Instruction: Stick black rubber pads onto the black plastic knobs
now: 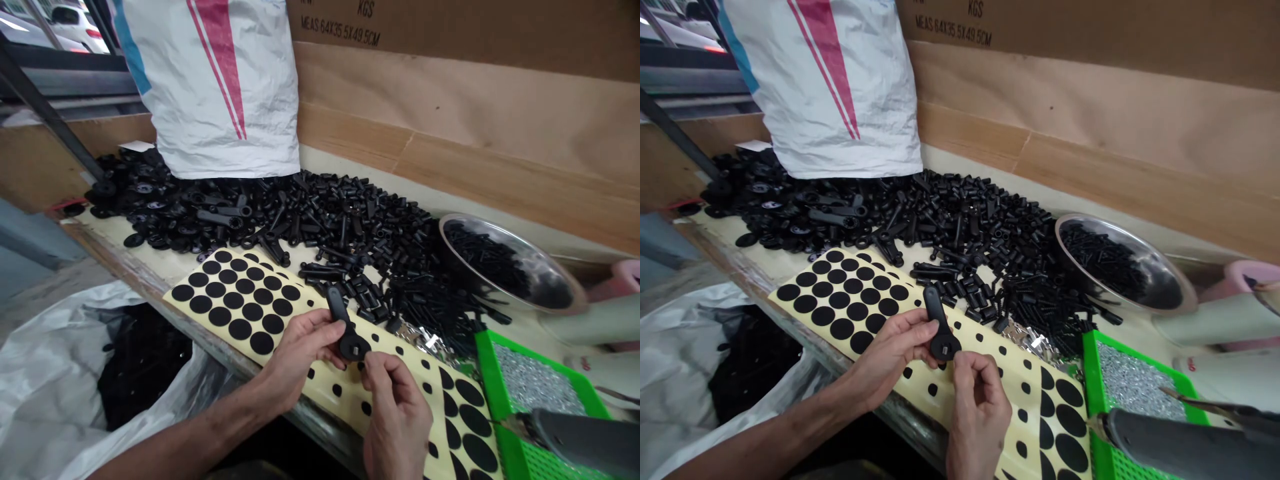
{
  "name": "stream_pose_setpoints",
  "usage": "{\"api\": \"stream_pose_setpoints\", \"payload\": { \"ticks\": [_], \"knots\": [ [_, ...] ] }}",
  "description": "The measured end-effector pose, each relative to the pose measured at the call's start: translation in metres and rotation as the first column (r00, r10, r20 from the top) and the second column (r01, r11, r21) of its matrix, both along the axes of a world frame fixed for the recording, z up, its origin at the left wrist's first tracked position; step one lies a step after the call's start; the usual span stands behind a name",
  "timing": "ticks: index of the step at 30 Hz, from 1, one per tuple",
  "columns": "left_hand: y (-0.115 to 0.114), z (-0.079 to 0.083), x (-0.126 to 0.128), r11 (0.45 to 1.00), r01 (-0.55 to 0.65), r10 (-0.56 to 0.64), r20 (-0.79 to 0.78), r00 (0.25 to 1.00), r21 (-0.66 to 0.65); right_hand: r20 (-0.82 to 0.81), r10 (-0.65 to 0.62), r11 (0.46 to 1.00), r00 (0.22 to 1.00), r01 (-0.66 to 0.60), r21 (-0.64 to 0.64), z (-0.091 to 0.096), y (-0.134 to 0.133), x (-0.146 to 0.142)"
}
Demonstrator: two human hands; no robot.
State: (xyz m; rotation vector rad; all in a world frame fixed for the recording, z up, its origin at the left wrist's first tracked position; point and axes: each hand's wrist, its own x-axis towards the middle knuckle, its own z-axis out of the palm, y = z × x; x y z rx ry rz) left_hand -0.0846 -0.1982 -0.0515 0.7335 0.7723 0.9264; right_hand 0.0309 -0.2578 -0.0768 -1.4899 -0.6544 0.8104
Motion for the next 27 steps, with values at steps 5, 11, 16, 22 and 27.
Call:
{"api": "stream_pose_setpoints", "payload": {
  "ticks": [5,11,16,22,27],
  "knots": [
    [-0.0006,0.0000,0.0019,1.000,-0.012,0.012,0.010,1.000,-0.012,-0.074,-0.006,1.000,0.997,0.005,-0.012,-0.0022,0.0000,0.0001],
    [-0.0005,-0.0011,0.0031,0.999,-0.025,0.025,0.001,1.000,-0.023,-0.102,0.002,1.000,0.995,-0.003,-0.007,-0.0006,0.0014,-0.0012],
    [-0.0006,-0.0001,0.0034,1.000,-0.029,0.029,-0.002,1.000,-0.012,-0.009,-0.019,1.000,1.000,0.019,-0.014,0.0008,0.0014,-0.0023],
    [-0.0010,-0.0008,0.0020,1.000,-0.012,0.012,-0.001,1.000,-0.007,0.052,-0.034,0.999,0.998,0.035,-0.011,0.0015,0.0025,-0.0032],
    [-0.0006,-0.0004,-0.0010,0.999,0.031,-0.031,-0.012,0.999,0.009,0.063,-0.028,0.999,0.998,0.030,-0.028,0.0014,0.0015,-0.0033]
  ]
}}
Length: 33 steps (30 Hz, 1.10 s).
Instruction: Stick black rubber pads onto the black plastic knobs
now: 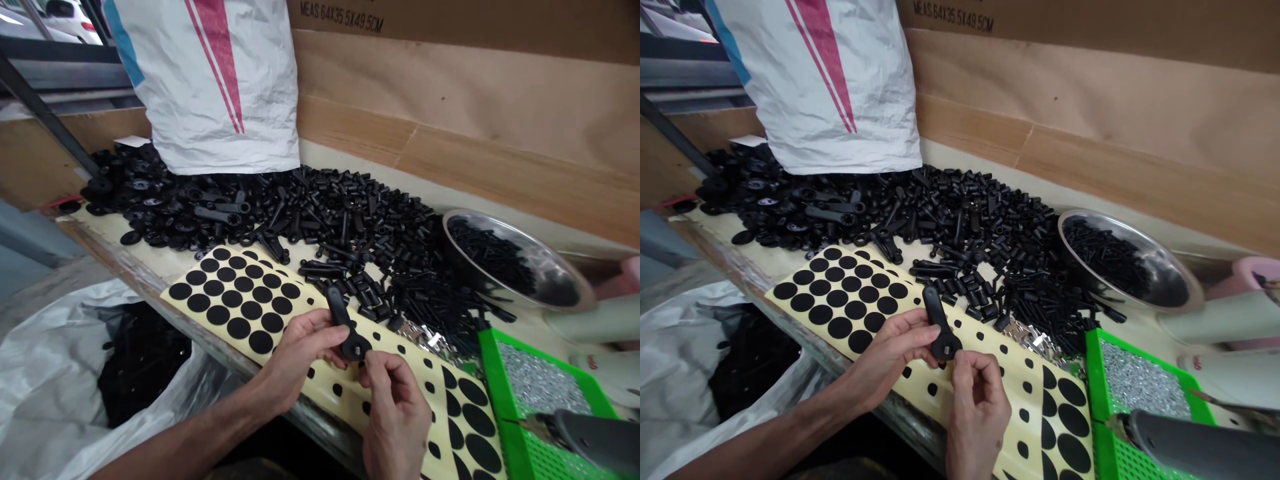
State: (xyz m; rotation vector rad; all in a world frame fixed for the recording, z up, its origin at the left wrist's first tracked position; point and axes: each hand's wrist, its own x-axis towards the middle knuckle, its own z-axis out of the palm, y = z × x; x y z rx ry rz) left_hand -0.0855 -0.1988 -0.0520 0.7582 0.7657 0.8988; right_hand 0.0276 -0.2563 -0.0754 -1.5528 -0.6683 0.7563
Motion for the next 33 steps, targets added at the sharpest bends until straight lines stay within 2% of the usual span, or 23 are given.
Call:
{"api": "stream_pose_setpoints", "payload": {
  "ticks": [9,14,19,22,25,29,33],
  "knots": [
    [0.000,0.002,-0.003,1.000,0.017,-0.016,-0.036,0.999,0.026,0.083,0.042,0.998,0.996,-0.039,-0.039,0.002,-0.001,0.003],
    [-0.001,0.000,-0.002,0.999,-0.025,0.027,-0.068,0.997,0.042,0.137,0.052,0.997,0.989,-0.044,-0.063,0.004,0.000,0.001],
    [-0.004,-0.002,0.001,0.994,-0.080,0.086,-0.082,0.993,0.071,0.321,0.025,0.999,0.947,-0.010,-0.047,0.012,0.001,-0.003],
    [-0.008,-0.002,0.003,0.988,-0.106,0.118,-0.096,0.988,0.115,0.445,0.050,0.998,0.894,-0.032,-0.048,0.012,0.003,-0.001],
    [-0.012,-0.005,0.002,0.969,-0.122,0.160,-0.168,0.973,0.214,0.599,0.109,0.994,0.793,-0.074,-0.083,0.007,0.005,0.007],
    [-0.016,-0.010,-0.002,0.909,-0.091,0.249,-0.354,0.902,0.407,0.768,0.177,0.982,0.616,-0.165,-0.094,0.006,0.003,0.016],
    [-0.016,-0.011,-0.004,0.843,-0.023,0.266,-0.380,0.886,0.537,0.830,0.215,0.977,0.515,-0.105,-0.188,0.013,-0.002,0.016]
  ]
}}
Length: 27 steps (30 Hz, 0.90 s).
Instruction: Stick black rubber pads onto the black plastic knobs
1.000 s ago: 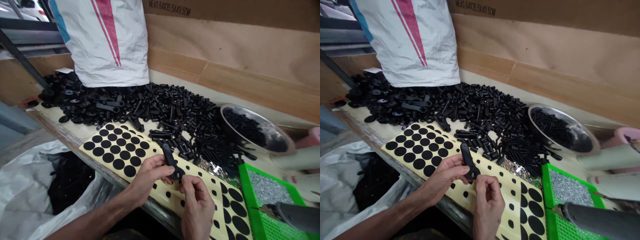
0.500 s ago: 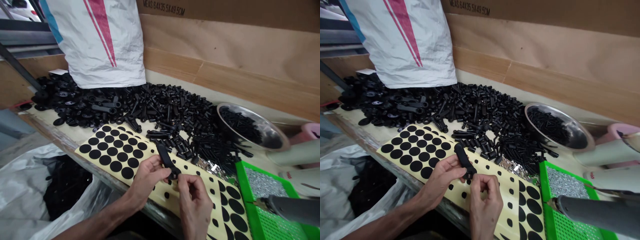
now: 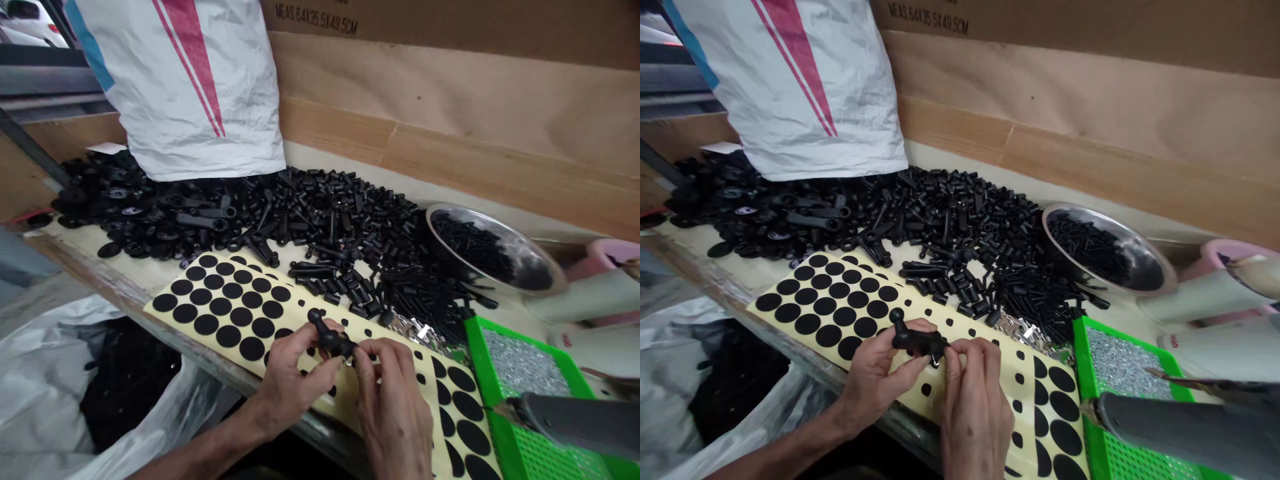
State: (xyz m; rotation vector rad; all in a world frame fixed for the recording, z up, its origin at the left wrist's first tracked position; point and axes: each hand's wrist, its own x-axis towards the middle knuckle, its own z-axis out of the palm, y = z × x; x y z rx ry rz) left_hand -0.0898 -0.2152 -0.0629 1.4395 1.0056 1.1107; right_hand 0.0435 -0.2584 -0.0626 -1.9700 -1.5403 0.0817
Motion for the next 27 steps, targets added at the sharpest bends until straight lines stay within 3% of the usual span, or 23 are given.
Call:
{"api": "stream_pose_setpoints", "payload": {
  "ticks": [2,4,6,7,9,11,12,13,18,27],
  "knots": [
    [0.001,0.000,-0.001,1.000,0.013,-0.012,0.030,0.999,-0.016,0.034,-0.045,0.998,0.998,0.047,-0.048,0.001,-0.001,0.002],
    [0.002,0.000,-0.002,0.991,0.035,-0.018,0.129,0.991,-0.125,0.005,-0.091,0.994,0.996,0.091,-0.056,-0.002,-0.001,0.007],
    [0.004,0.002,-0.003,0.961,0.093,-0.019,0.272,0.962,-0.262,-0.180,-0.057,0.997,0.982,0.046,-0.065,-0.005,0.001,0.013],
    [0.006,0.003,-0.003,0.940,0.133,-0.019,0.341,0.940,-0.314,-0.344,-0.013,0.997,0.939,-0.012,-0.073,-0.007,0.001,0.016],
    [0.008,0.007,-0.003,0.905,0.205,-0.022,0.441,0.897,-0.372,-0.699,0.063,0.988,0.713,-0.145,-0.059,-0.008,0.002,0.016],
    [0.009,0.011,-0.003,0.885,0.247,-0.027,0.487,0.873,-0.395,-0.897,0.058,0.983,0.439,-0.184,-0.026,-0.006,0.001,0.012],
    [0.009,0.013,-0.003,0.876,0.261,-0.029,0.495,0.868,-0.406,-0.932,0.053,0.984,0.359,-0.177,-0.012,-0.005,0.001,0.008],
    [0.009,0.015,-0.002,0.869,0.272,-0.034,0.499,0.866,-0.413,-0.943,0.060,0.985,0.328,-0.171,0.003,-0.003,0.002,0.005],
    [0.005,0.016,-0.005,0.867,0.281,-0.054,0.483,0.874,-0.411,-0.918,0.103,0.986,0.383,-0.162,0.043,0.001,0.006,-0.006],
    [-0.003,0.012,-0.009,0.895,0.199,0.000,0.446,0.895,-0.400,-0.941,0.150,0.972,0.302,-0.218,0.086,-0.007,-0.003,-0.021]
  ]
}}
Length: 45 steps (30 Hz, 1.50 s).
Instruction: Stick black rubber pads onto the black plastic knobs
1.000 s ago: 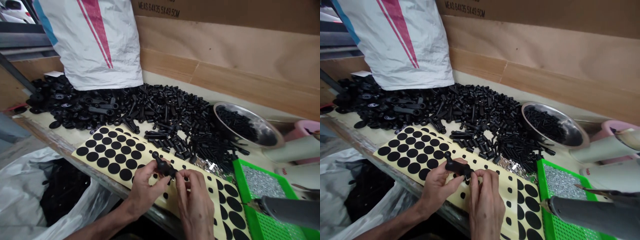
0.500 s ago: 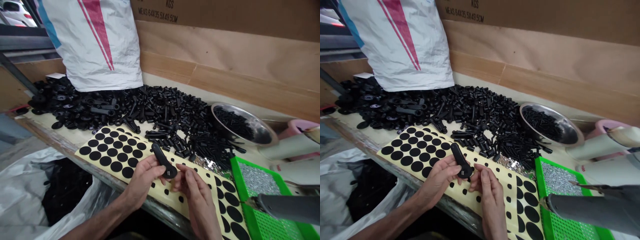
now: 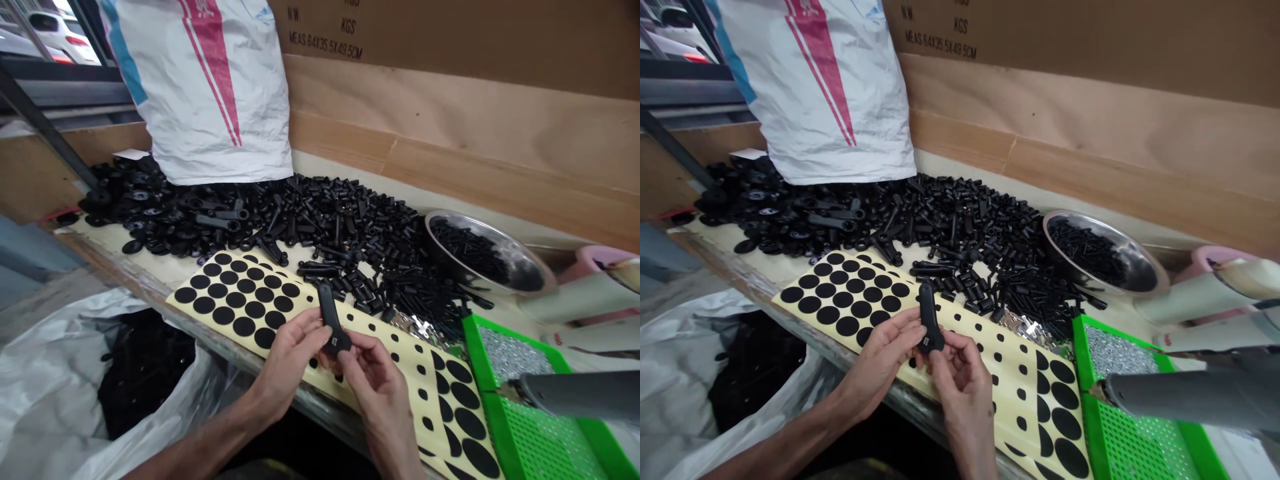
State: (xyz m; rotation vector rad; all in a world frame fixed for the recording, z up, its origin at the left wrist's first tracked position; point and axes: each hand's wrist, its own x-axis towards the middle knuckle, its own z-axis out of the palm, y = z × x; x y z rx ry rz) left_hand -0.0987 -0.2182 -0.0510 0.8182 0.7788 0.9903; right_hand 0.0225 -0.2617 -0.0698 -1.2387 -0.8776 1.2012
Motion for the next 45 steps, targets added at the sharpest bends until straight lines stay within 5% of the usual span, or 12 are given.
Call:
{"api": "stream_pose_setpoints", "payload": {
  "ticks": [11,16,18,20,22,23,24,27,29,33,40,45],
  "knots": [
    [-0.009,0.010,-0.018,0.997,-0.051,0.057,-0.095,0.994,0.062,0.147,0.006,0.999,0.989,-0.012,0.039,0.013,-0.007,-0.017],
    [-0.020,0.018,-0.084,0.990,-0.108,0.137,-0.415,0.899,0.092,0.244,0.117,0.993,0.963,-0.112,-0.034,0.019,-0.006,-0.031],
    [-0.026,0.026,-0.138,0.973,-0.156,0.230,-0.678,0.698,0.169,0.353,0.034,0.999,0.935,-0.029,-0.019,0.014,0.000,-0.022],
    [-0.030,0.034,-0.191,0.933,-0.120,0.360,-0.883,0.302,0.339,0.536,-0.081,0.994,0.840,0.032,0.101,0.007,0.009,-0.011],
    [-0.030,0.038,-0.223,0.872,-0.001,0.487,-0.867,-0.105,0.490,0.704,-0.112,0.977,0.702,-0.050,0.205,-0.001,0.017,-0.006],
    [-0.029,0.037,-0.227,0.834,0.080,0.551,-0.812,-0.192,0.547,0.753,-0.110,0.969,0.648,-0.098,0.225,-0.005,0.021,-0.007],
    [-0.027,0.034,-0.222,0.786,0.163,0.618,-0.762,-0.194,0.596,0.788,-0.105,0.964,0.606,-0.133,0.231,-0.009,0.023,-0.010],
    [-0.015,0.018,-0.169,0.605,0.423,0.685,-0.712,0.157,0.675,0.842,-0.135,0.953,0.523,-0.165,0.255,-0.021,0.023,-0.024],
    [-0.006,0.006,-0.125,0.535,0.577,0.591,-0.761,0.267,0.617,0.859,-0.187,0.943,0.478,-0.159,0.293,-0.028,0.020,-0.031],
    [0.002,-0.007,-0.080,0.498,0.684,0.513,-0.817,0.264,0.533,0.868,-0.191,0.949,0.458,-0.141,0.283,-0.033,0.018,-0.035],
    [0.003,-0.022,-0.085,0.457,0.721,0.551,-0.802,0.231,0.521,0.719,0.056,0.983,0.693,-0.164,0.081,-0.020,0.028,-0.034],
    [0.001,-0.024,-0.083,0.459,0.731,0.540,-0.812,0.221,0.504,0.704,0.074,0.979,0.706,-0.186,0.084,-0.022,0.023,-0.031]
  ]
}}
